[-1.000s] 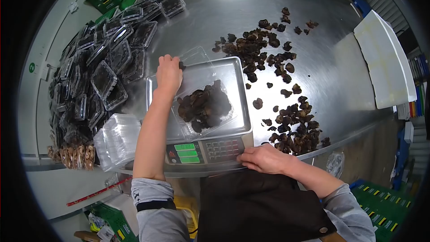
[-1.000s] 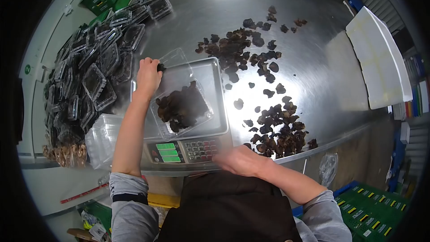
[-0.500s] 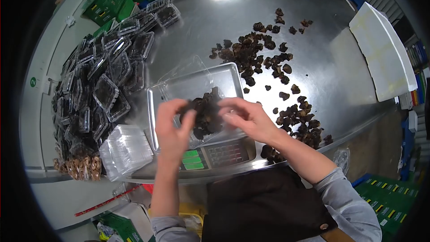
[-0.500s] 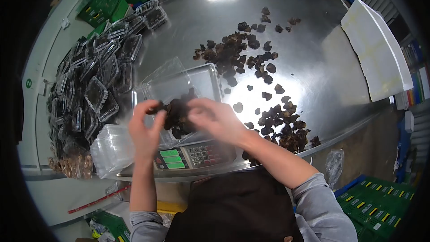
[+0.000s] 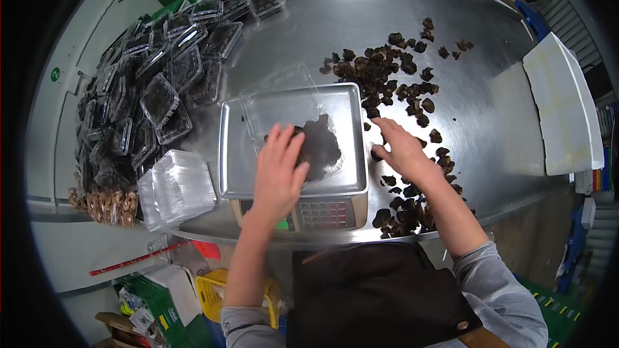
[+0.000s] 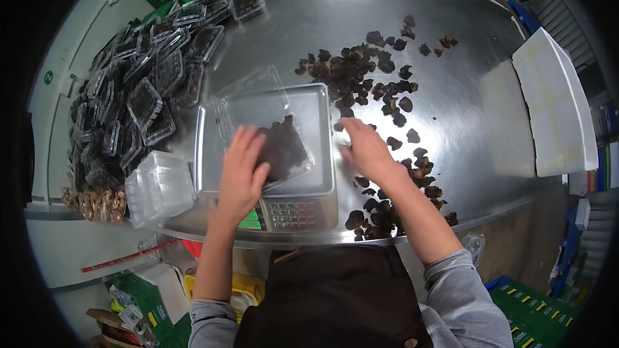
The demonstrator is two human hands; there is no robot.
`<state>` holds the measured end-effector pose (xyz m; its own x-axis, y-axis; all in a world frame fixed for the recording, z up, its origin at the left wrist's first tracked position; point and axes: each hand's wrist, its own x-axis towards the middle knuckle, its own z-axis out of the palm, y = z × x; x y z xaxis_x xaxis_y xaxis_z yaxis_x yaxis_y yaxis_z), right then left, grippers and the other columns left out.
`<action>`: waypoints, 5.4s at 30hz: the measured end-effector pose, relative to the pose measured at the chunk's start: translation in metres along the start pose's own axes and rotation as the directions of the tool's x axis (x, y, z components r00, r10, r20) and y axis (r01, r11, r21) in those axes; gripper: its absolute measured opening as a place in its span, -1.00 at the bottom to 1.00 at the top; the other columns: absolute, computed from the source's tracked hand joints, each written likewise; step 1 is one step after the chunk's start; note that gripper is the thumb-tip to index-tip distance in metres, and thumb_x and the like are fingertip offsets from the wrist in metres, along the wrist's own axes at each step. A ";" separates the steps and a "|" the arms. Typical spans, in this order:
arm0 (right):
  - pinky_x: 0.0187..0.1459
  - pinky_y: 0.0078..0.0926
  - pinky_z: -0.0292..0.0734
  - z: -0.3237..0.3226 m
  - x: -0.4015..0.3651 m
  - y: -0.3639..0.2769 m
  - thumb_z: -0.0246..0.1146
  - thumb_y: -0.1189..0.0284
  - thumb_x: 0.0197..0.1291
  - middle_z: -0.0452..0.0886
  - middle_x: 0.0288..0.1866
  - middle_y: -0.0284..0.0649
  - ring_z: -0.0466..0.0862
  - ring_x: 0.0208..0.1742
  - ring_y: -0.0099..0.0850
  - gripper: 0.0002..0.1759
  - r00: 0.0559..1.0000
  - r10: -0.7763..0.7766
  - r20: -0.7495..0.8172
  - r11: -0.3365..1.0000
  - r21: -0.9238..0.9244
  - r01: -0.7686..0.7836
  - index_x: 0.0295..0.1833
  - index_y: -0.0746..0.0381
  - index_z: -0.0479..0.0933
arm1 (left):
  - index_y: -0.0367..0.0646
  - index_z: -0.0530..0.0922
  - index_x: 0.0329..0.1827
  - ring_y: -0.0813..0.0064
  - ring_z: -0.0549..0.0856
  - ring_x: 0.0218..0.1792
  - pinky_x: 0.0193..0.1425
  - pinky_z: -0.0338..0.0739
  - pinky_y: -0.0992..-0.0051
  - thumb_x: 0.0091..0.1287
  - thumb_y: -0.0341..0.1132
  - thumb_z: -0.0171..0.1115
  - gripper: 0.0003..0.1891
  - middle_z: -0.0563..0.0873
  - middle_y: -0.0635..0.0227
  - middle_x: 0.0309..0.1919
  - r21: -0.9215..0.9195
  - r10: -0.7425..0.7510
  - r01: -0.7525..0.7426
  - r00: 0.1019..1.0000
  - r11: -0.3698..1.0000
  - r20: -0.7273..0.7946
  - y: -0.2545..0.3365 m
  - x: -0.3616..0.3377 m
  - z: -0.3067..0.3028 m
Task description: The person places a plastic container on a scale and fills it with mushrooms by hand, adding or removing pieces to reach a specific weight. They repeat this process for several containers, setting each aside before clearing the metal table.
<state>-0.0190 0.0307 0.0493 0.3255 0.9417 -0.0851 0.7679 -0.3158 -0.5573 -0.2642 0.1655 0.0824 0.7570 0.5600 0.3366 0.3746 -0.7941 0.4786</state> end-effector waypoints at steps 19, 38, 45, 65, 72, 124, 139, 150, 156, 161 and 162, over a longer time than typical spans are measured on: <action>0.23 -0.39 0.40 0.028 0.075 -0.029 0.15 0.20 0.38 0.61 0.07 -0.23 0.53 0.20 -0.43 -0.58 0.993 -0.109 -0.035 0.601 0.793 0.094 0.19 0.24 0.51 | -0.33 0.51 0.08 0.47 0.67 -0.22 -0.20 0.55 0.52 0.50 -0.28 0.00 -0.71 0.65 0.19 -0.09 -0.710 -0.758 0.516 0.651 0.479 -0.038 -0.031 -0.075 0.003; -0.54 -0.57 0.38 0.038 0.009 -0.042 0.23 0.56 0.04 0.60 -0.46 -0.20 0.56 -0.54 -0.51 -0.52 0.930 0.179 0.322 0.576 0.732 -0.364 0.11 0.44 0.34 | -0.30 0.43 -0.13 0.31 0.70 -0.55 -0.57 0.57 0.50 0.22 -0.54 0.13 -0.82 0.70 0.06 -0.43 -0.829 -0.630 0.556 0.621 -0.064 0.465 -0.040 -0.081 0.008; -0.26 -0.56 0.55 0.037 0.005 -0.067 0.22 0.44 0.30 0.64 -0.22 -0.19 0.65 -0.29 -0.50 -0.49 0.964 0.074 0.254 0.279 0.923 -0.264 0.31 0.36 0.30 | -0.21 0.44 -0.33 0.34 0.66 -0.58 -0.57 0.52 0.50 0.19 -0.53 0.08 -0.96 0.66 0.15 -0.52 -0.920 -0.636 0.392 0.704 -0.023 0.317 -0.075 -0.046 -0.047; -0.16 -0.61 0.58 0.058 -0.094 -0.064 0.17 0.39 0.40 0.66 -0.23 -0.30 0.67 -0.26 -0.58 -0.72 0.921 -0.069 0.384 0.443 0.839 -0.316 0.15 0.24 0.50 | -0.39 0.60 -0.44 0.15 0.60 -0.47 -0.30 0.47 0.22 0.13 -0.09 0.44 -0.57 0.69 0.09 -0.49 0.519 -0.669 0.648 0.721 0.557 -0.183 -0.222 -0.118 -0.122; -0.13 -0.56 0.58 0.067 -0.109 -0.058 0.18 0.40 0.38 0.66 -0.22 -0.29 0.67 -0.26 -0.54 -0.73 0.917 -0.122 0.379 0.420 0.857 -0.299 0.14 0.22 0.50 | -0.23 0.53 -0.59 0.67 0.33 -0.64 -0.53 0.22 0.52 0.31 -0.12 0.34 -0.59 0.43 0.55 -0.68 -0.238 -0.824 0.791 0.559 0.563 -0.091 -0.255 -0.136 -0.138; 0.08 -0.26 0.45 -0.007 0.115 0.181 0.27 0.25 0.15 0.56 -0.01 -0.30 0.50 0.13 -0.30 -0.71 0.759 -0.638 0.129 0.765 0.219 0.605 -0.06 0.15 0.60 | -0.32 -0.08 0.53 0.16 0.20 0.45 0.52 0.03 0.29 0.14 -0.54 0.27 -0.08 0.16 -0.04 0.44 -0.531 -0.473 0.462 0.872 0.710 0.125 0.121 0.061 0.275; 0.42 -0.12 0.19 -0.127 0.267 0.452 0.22 0.00 0.20 0.39 0.40 -0.08 0.34 0.41 -0.12 -0.40 0.756 0.080 -0.650 0.996 0.079 -0.038 0.29 0.03 0.49 | -0.26 -0.11 0.53 -0.03 0.01 0.53 0.57 -0.09 0.10 -0.03 -0.25 0.55 0.16 -0.04 -0.12 0.52 -0.265 -0.405 0.456 0.886 0.849 0.226 0.121 0.067 0.263; 0.14 -0.13 0.41 -0.051 0.184 0.289 0.24 0.10 0.11 0.59 0.12 -0.20 0.46 0.24 -0.17 -0.61 0.858 -0.494 -0.140 0.862 0.054 0.504 -0.01 0.06 0.60 | -0.29 -0.06 0.51 -0.10 0.07 0.50 0.55 -0.09 0.04 -0.22 -0.34 0.62 0.23 0.05 -0.16 0.49 -0.106 -0.351 0.391 0.895 0.914 0.275 0.133 0.087 0.266; 0.11 -0.19 0.48 -0.008 0.062 0.211 0.35 0.19 0.09 0.44 0.29 -0.22 0.48 0.20 -0.16 -0.52 0.946 -0.260 -0.191 0.930 0.215 0.299 0.13 0.06 0.52 | -0.29 -0.05 0.52 -0.05 0.11 0.48 0.55 -0.01 0.12 -0.11 -0.44 0.51 0.12 0.10 -0.07 0.46 -0.304 -0.405 0.429 0.903 0.851 0.142 0.138 0.099 0.292; 0.22 -0.38 0.44 -0.003 0.048 0.180 0.39 0.39 0.07 0.58 0.11 -0.19 0.57 0.16 -0.27 -0.62 0.979 0.102 -0.178 0.755 0.654 0.040 0.03 0.19 0.58 | -0.10 0.05 0.52 0.28 0.29 0.40 0.46 0.21 0.34 0.00 -0.54 0.45 -0.01 0.26 0.15 0.38 -0.754 -0.534 0.470 0.825 0.460 0.188 0.139 0.093 0.301; 0.23 -0.40 0.43 -0.002 0.044 0.175 0.39 0.40 0.07 0.58 0.11 -0.19 0.57 0.16 -0.31 -0.63 0.977 0.140 -0.161 0.713 0.701 0.013 0.03 0.20 0.58 | -0.08 0.11 0.49 0.32 0.36 0.35 0.43 0.26 0.37 -0.01 -0.57 0.46 -0.04 0.33 0.19 0.35 -0.749 -0.529 0.437 0.837 0.498 0.137 0.139 0.088 0.300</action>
<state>0.1307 0.0167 -0.0497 0.5143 0.8571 -0.0282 0.1655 -0.1315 -0.9774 0.0152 0.0335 -0.0645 0.5087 0.8570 -0.0823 0.1164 0.0262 0.9929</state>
